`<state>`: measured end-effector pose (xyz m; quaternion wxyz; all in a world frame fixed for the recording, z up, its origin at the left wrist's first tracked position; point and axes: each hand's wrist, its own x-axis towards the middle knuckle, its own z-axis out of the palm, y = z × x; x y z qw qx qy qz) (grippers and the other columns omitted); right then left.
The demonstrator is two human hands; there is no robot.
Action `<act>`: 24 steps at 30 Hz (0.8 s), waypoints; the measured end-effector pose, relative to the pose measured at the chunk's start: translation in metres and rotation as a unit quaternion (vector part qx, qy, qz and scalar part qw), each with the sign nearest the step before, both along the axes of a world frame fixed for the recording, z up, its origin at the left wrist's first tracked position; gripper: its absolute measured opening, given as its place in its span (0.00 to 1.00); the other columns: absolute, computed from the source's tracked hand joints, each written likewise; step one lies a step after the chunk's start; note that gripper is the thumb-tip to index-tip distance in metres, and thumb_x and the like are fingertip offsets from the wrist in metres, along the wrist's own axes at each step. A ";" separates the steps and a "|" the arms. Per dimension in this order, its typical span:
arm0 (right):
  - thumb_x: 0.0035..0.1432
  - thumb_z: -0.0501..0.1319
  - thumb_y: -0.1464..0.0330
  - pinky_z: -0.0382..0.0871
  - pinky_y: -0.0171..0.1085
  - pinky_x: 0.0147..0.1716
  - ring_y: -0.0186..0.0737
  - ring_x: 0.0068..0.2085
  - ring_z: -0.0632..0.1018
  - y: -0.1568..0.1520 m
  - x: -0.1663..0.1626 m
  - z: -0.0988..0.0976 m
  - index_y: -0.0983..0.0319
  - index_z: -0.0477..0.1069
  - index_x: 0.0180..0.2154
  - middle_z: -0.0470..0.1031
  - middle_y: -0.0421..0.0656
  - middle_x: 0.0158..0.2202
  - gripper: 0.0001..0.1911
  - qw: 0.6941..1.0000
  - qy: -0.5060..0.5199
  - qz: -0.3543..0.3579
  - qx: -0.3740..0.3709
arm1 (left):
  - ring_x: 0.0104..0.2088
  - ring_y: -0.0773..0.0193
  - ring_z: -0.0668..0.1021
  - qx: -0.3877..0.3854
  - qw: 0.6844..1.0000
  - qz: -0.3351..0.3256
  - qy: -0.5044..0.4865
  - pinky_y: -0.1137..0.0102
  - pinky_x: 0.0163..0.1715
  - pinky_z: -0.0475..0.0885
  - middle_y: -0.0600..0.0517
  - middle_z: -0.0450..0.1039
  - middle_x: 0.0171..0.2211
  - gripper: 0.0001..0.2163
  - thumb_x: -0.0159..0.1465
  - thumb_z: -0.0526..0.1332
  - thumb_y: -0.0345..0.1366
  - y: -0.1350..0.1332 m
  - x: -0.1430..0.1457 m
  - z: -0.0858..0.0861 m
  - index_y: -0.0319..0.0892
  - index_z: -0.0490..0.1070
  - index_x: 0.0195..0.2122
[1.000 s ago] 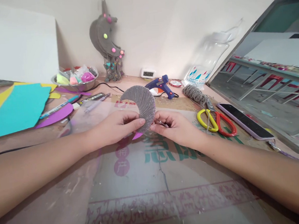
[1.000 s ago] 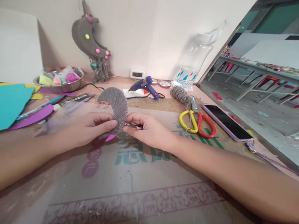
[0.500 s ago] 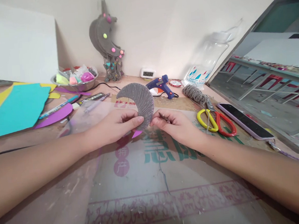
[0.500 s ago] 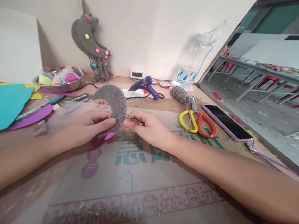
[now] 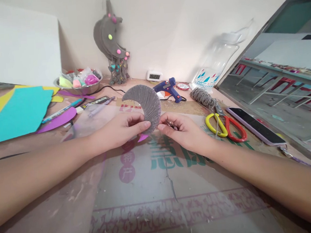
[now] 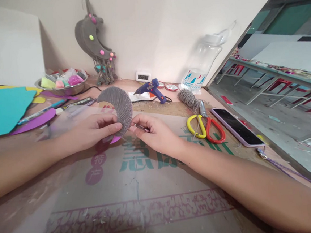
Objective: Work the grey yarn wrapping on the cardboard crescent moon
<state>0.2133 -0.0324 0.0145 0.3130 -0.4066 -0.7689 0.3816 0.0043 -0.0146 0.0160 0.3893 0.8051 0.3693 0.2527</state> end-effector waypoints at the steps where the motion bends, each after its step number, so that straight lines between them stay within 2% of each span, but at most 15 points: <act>1: 0.61 0.55 0.64 0.60 0.32 0.28 0.32 0.28 0.64 0.000 0.000 0.000 0.61 0.65 0.32 0.63 0.37 0.27 0.07 1.000 0.002 -0.011 0.007 | 0.22 0.72 0.65 -0.002 1.000 0.000 -0.003 0.75 0.23 0.61 0.58 0.60 0.20 0.16 0.65 0.53 0.45 0.000 0.000 0.000 0.40 0.60 0.25; 5: 0.61 0.54 0.62 0.62 0.33 0.31 0.32 0.29 0.65 0.001 0.003 0.002 0.61 0.66 0.30 0.65 0.38 0.27 0.11 0.998 0.009 -0.053 0.041 | 0.21 0.72 0.65 -0.020 1.000 0.003 -0.009 0.75 0.21 0.61 0.58 0.60 0.20 0.17 0.65 0.52 0.47 0.000 -0.001 -0.002 0.41 0.60 0.25; 10: 0.58 0.57 0.62 0.64 0.35 0.35 0.35 0.33 0.69 0.003 0.002 0.002 0.60 0.69 0.34 0.71 0.40 0.32 0.09 0.998 0.018 -0.051 0.026 | 0.19 0.74 0.65 -0.028 1.000 0.003 -0.014 0.77 0.18 0.60 0.59 0.60 0.20 0.16 0.65 0.54 0.46 -0.002 0.001 -0.001 0.41 0.61 0.25; 16: 0.59 0.57 0.63 0.61 0.33 0.29 0.32 0.28 0.66 0.002 0.002 -0.001 0.61 0.68 0.32 0.67 0.38 0.27 0.08 0.998 0.008 -0.053 0.029 | 0.16 0.74 0.66 -0.071 0.997 0.011 -0.017 0.77 0.16 0.62 0.59 0.61 0.17 0.16 0.64 0.55 0.46 -0.005 0.001 0.001 0.42 0.60 0.25; 20: 0.61 0.55 0.62 0.60 0.33 0.28 0.32 0.28 0.65 0.001 0.003 0.001 0.61 0.68 0.32 0.66 0.38 0.27 0.10 0.998 0.002 -0.050 0.043 | 0.14 0.73 0.66 -0.103 0.994 0.008 -0.025 0.76 0.14 0.63 0.60 0.61 0.16 0.15 0.64 0.54 0.47 -0.007 0.001 0.000 0.43 0.59 0.25; 24: 0.60 0.56 0.58 0.62 0.34 0.31 0.33 0.29 0.66 0.001 0.003 0.002 0.60 0.67 0.29 0.66 0.38 0.27 0.13 0.996 0.019 -0.075 0.044 | 0.15 0.72 0.67 -0.076 0.997 0.022 0.005 0.76 0.15 0.62 0.59 0.61 0.17 0.15 0.63 0.54 0.47 -0.007 0.001 0.000 0.42 0.60 0.25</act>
